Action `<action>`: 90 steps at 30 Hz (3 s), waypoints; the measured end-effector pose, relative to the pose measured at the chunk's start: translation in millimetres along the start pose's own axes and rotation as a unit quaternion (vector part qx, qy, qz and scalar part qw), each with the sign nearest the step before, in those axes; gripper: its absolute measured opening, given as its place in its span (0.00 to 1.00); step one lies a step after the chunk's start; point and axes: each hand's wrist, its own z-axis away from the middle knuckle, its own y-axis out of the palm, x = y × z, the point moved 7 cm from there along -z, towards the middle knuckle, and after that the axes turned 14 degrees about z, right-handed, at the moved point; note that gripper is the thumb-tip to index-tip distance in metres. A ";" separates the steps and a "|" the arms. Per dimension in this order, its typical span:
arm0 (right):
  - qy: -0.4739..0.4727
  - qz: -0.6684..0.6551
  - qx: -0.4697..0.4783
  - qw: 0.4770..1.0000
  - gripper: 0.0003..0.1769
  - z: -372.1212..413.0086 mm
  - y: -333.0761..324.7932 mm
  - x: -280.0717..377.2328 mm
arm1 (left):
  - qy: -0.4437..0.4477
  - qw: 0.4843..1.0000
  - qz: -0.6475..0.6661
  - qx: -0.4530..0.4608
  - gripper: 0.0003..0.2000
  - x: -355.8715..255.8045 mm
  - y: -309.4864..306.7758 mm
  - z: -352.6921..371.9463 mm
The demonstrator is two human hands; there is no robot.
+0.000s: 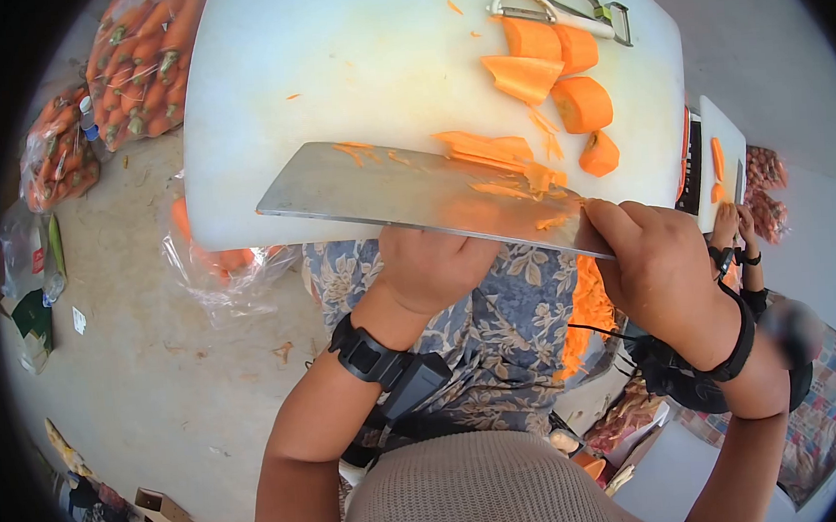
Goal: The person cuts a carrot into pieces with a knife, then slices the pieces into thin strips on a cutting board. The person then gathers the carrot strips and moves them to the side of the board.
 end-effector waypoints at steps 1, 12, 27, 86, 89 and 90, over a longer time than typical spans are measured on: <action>-0.001 0.001 0.003 1.000 0.10 -0.6 0.7 -0.1 | -0.005 1.000 0.004 -0.002 0.10 0.4 -0.1 -0.3; -0.008 -0.047 0.022 0.999 0.14 -13.0 5.8 -4.4 | 0.018 0.999 -0.033 -0.026 0.07 -5.7 0.7 -6.3; -0.019 -0.097 -0.049 0.994 0.11 -35.5 16.2 7.0 | 0.036 0.996 -0.077 -0.038 0.06 -8.7 -0.9 -5.0; 0.012 -0.023 0.018 0.999 0.13 2.5 3.0 -11.0 | 0.061 0.996 -0.032 -0.049 0.05 -7.7 -2.8 -5.6; 0.013 -0.033 0.020 0.999 0.12 -1.0 4.8 -12.7 | 0.062 0.996 -0.044 -0.056 0.05 -8.0 -2.4 -5.8; 0.011 -0.043 0.020 0.999 0.12 -3.8 6.7 -11.8 | 0.062 0.996 -0.039 -0.054 0.05 -8.8 -1.9 -6.5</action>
